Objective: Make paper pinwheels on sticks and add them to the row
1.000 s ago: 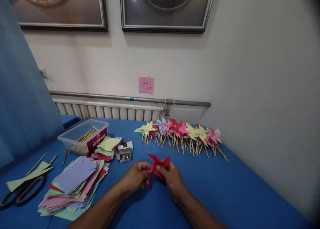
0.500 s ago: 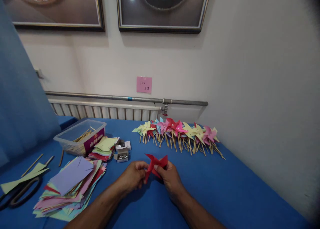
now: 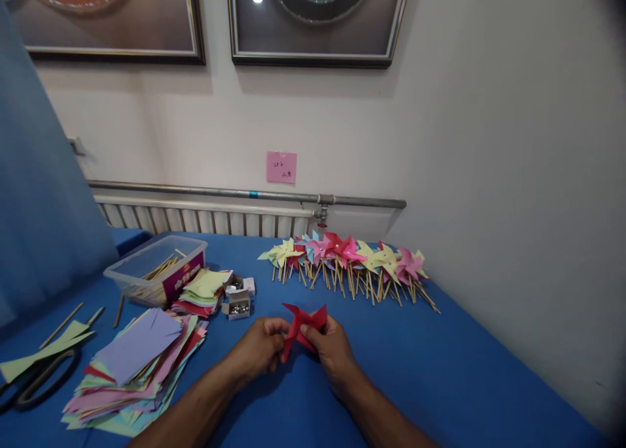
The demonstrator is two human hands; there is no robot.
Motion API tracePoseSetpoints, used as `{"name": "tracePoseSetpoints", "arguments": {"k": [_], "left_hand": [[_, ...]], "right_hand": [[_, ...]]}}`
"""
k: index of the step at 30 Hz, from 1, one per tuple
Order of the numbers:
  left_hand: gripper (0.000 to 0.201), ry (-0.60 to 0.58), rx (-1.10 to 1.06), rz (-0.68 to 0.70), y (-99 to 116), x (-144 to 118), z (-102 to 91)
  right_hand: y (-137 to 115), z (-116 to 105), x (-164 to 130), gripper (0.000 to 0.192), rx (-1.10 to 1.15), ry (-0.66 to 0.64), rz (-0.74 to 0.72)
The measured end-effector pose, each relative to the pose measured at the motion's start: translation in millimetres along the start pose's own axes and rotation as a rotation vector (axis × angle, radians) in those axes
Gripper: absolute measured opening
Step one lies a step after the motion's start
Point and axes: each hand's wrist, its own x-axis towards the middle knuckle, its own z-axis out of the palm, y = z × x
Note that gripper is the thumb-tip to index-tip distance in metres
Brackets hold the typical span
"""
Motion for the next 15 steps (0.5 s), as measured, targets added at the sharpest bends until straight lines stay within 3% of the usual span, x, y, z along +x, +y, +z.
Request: {"name": "tracePoseSetpoints", "arguments": {"k": [15], "left_hand": [[0.028, -0.006, 0.005, -0.009, 4.8, -3.6, 1.6]], "right_hand": [[1.7, -1.1, 1.5, 0.026, -0.029, 0.0, -0.019]]}}
